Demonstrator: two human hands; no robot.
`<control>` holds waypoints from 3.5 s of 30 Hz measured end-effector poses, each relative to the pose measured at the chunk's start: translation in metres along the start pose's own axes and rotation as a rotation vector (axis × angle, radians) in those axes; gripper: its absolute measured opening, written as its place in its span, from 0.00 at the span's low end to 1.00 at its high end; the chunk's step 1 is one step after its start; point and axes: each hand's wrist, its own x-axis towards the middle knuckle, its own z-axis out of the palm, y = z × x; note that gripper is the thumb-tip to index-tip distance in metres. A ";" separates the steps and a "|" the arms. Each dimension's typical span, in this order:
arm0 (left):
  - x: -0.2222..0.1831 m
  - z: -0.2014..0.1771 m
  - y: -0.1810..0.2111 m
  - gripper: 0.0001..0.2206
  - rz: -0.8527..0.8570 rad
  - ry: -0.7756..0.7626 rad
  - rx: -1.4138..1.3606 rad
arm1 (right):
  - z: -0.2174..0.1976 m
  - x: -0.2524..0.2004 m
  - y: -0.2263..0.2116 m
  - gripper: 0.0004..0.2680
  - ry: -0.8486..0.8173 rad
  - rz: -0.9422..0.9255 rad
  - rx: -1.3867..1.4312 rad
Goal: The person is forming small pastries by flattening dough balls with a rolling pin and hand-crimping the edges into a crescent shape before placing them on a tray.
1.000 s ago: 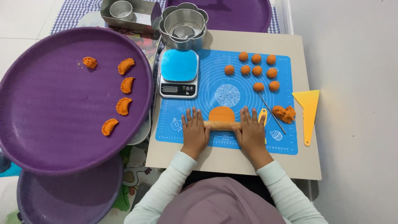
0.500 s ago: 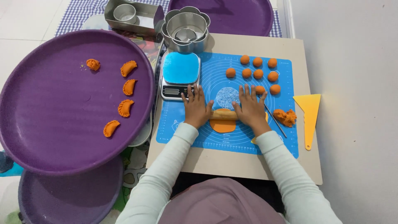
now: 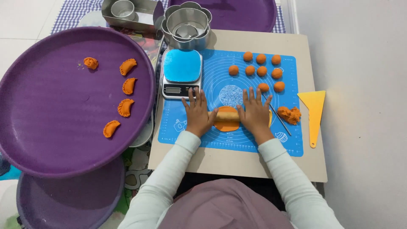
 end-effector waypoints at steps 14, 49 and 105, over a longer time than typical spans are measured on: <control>-0.062 -0.012 0.019 0.44 -0.019 -0.078 -0.039 | 0.015 -0.062 -0.006 0.26 0.046 0.039 0.024; -0.094 -0.042 0.037 0.51 -0.022 -0.130 -0.006 | -0.002 -0.098 -0.028 0.25 -0.069 0.091 0.075; 0.055 -0.005 0.013 0.54 -0.018 -0.187 0.076 | -0.008 0.062 0.001 0.29 -0.310 0.149 0.041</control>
